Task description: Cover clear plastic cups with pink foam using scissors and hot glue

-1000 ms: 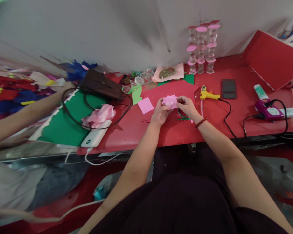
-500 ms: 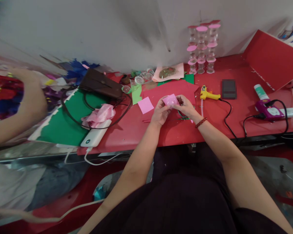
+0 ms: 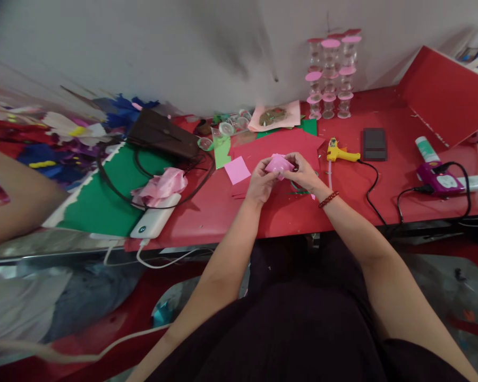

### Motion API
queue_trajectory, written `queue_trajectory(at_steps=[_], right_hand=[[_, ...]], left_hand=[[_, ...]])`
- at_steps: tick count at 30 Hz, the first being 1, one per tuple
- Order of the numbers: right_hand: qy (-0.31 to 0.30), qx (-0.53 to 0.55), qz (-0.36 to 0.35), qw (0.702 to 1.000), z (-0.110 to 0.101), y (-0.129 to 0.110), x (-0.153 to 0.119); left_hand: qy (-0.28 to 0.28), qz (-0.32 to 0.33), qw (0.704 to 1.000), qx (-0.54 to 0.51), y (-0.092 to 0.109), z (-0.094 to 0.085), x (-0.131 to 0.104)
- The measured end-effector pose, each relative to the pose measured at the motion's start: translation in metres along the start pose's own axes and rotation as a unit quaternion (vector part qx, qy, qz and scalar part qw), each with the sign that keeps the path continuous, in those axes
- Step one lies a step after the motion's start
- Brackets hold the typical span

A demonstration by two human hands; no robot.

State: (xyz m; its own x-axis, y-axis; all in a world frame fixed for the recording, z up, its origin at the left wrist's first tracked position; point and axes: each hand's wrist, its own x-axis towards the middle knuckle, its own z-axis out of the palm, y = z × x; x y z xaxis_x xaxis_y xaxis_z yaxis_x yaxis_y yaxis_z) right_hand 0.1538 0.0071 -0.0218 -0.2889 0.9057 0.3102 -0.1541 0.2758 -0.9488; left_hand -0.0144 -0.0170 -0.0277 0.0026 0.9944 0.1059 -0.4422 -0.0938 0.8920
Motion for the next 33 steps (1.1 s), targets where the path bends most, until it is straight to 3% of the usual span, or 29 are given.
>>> queue_trajectory(at_steps=[7, 16, 27, 33], right_hand=[[-0.014, -0.035, 0.001, 0.999, -0.0012, 0.0036, -0.0008], [0.005, -0.029, 0.022, 0.999, -0.0014, -0.0001, 0.0001], [-0.001, 0.008, 0.019, 1.000, 0.0005, -0.0030, -0.0001], [-0.003, 0.076, 0.057, 0.995, -0.0010, -0.0044, -0.0001]], left_hand=[[-0.021, -0.025, 0.999, -0.001, -0.0014, -0.0048, 0.0018], [0.001, -0.024, 1.000, 0.007, -0.0043, -0.0054, 0.0033], [0.021, -0.020, 1.000, -0.010, -0.0020, -0.0035, 0.0029], [0.045, -0.010, 0.998, -0.040, -0.0017, -0.0072, 0.0063]])
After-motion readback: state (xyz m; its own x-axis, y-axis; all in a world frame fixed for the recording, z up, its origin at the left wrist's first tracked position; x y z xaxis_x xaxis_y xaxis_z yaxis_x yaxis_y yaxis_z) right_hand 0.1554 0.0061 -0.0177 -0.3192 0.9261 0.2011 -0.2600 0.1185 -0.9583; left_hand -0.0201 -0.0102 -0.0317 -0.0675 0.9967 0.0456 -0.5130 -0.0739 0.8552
